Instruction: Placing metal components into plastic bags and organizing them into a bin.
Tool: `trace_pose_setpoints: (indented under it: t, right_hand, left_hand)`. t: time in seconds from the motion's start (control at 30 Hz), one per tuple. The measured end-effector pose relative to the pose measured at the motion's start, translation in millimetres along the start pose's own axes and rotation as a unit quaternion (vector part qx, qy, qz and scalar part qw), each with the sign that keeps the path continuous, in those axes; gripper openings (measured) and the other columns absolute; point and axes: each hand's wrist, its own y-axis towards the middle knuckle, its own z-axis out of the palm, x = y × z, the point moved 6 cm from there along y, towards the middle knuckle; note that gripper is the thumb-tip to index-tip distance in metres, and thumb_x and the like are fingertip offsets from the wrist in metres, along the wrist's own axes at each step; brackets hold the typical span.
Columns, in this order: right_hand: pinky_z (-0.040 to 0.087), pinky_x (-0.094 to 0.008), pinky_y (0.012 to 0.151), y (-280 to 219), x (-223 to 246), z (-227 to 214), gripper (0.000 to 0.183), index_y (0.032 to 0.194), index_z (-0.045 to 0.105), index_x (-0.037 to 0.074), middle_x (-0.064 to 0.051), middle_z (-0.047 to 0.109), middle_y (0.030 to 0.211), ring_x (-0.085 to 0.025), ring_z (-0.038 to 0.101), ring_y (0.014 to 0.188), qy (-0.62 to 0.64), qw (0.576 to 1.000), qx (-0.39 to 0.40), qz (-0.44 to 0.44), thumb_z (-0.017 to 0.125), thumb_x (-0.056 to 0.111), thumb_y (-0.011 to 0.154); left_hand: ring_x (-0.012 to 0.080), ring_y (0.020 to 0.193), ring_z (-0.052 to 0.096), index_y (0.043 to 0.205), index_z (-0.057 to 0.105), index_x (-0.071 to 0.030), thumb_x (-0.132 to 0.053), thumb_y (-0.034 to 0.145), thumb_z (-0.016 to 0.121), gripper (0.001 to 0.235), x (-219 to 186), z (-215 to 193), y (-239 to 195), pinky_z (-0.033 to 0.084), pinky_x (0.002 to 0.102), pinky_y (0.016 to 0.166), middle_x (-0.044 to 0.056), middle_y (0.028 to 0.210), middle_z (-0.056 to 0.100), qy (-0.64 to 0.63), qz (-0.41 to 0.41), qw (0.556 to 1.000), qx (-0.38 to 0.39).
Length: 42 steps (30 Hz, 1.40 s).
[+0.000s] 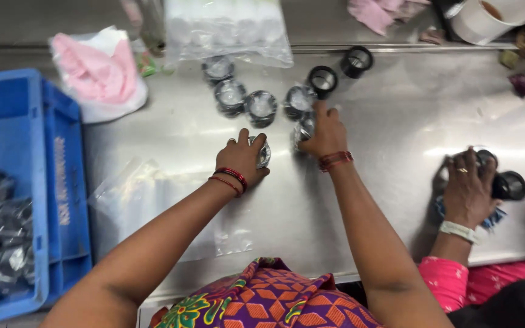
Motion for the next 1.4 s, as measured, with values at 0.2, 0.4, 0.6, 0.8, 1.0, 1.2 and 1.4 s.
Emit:
trace_pose_setpoints:
  t: [0.2, 0.4, 0.6, 0.8, 1.0, 1.2, 1.4]
  right_hand:
    - [0.053, -0.046, 0.098, -57, 52, 52, 0.09, 0.133, 0.042, 0.006, -0.017, 0.057, 0.122, -0.034, 0.059, 0.115, 0.402, 0.909, 0.067, -0.089, 0.097, 0.009, 0.062]
    - [0.055, -0.039, 0.103, -87, 232, 45, 0.085, 0.137, 0.038, 0.009, -0.013, 0.056, 0.13, -0.024, 0.061, 0.122, 0.693, 0.66, 0.277, -0.086, 0.089, 0.004, 0.069]
    - [0.045, -0.042, 0.116, -77, 427, 36, 0.092, 0.142, 0.038, 0.007, -0.017, 0.042, 0.143, -0.029, 0.049, 0.136, 0.426, 0.769, 0.145, -0.455, 0.095, 0.019, 0.071]
    - [0.047, -0.045, 0.108, -77, 529, 112, 0.082, 0.138, 0.046, 0.008, -0.021, 0.049, 0.13, -0.041, 0.054, 0.123, 0.316, 0.774, 0.052, -0.546, 0.091, 0.017, 0.07]
    - [0.051, -0.051, 0.091, -73, 556, 161, 0.077, 0.124, 0.054, 0.009, -0.023, 0.058, 0.113, -0.046, 0.06, 0.107, 0.143, 0.869, 0.145, -0.451, 0.092, 0.017, 0.058]
    - [0.051, -0.05, 0.102, -89, 513, 183, 0.051, 0.124, 0.06, 0.01, -0.024, 0.064, 0.126, -0.042, 0.063, 0.118, -0.063, 0.839, 0.225, -0.491, 0.076, 0.016, 0.076]
    - [0.046, -0.042, 0.095, 35, 277, 65, 0.054, 0.121, 0.055, 0.002, -0.017, 0.059, 0.123, -0.034, 0.057, 0.115, 0.192, 0.917, -0.005, -0.35, 0.078, 0.013, 0.074]
  left_hand:
    - [0.0344, 0.116, 0.062, 0.135, 0.049, -0.013, -0.05, 0.067, 0.093, 0.089, 83, 25, -11, 0.052, 0.044, 0.099, 0.018, 0.125, 0.06, -0.324, 0.113, 0.932, -0.118]
    - [0.034, 0.122, 0.063, 0.137, 0.049, -0.009, -0.048, 0.059, 0.097, 0.1, 166, -72, -124, 0.05, 0.041, 0.103, 0.017, 0.129, 0.062, -0.391, 0.154, 0.892, -0.165]
    - [0.0355, 0.121, 0.063, 0.145, 0.053, -0.01, -0.037, 0.058, 0.101, 0.103, 296, -170, -196, 0.05, 0.043, 0.107, 0.016, 0.131, 0.063, -0.211, 0.262, 0.905, -0.261]
    - [0.0356, 0.117, 0.063, 0.126, 0.058, -0.009, -0.027, 0.057, 0.095, 0.08, 431, -145, -178, 0.053, 0.042, 0.103, 0.015, 0.121, 0.064, -0.154, 0.198, 0.942, -0.223]
    - [0.0401, 0.125, 0.055, 0.129, 0.059, -0.005, -0.025, 0.046, 0.101, 0.096, 470, -115, -156, 0.029, 0.059, 0.103, 0.018, 0.131, 0.061, -0.081, 0.198, 0.969, -0.12]
    - [0.0305, 0.143, 0.044, 0.148, 0.047, -0.024, -0.054, 0.067, 0.081, 0.093, 443, -91, -140, 0.016, 0.071, 0.119, 0.009, 0.151, 0.049, 0.056, -0.062, 0.993, 0.08]
    - [0.0412, 0.147, 0.028, 0.149, 0.049, -0.016, -0.023, 0.055, 0.083, 0.099, 361, -145, -146, 0.01, 0.074, 0.11, 0.017, 0.157, 0.04, 0.085, -0.082, 0.97, -0.214]
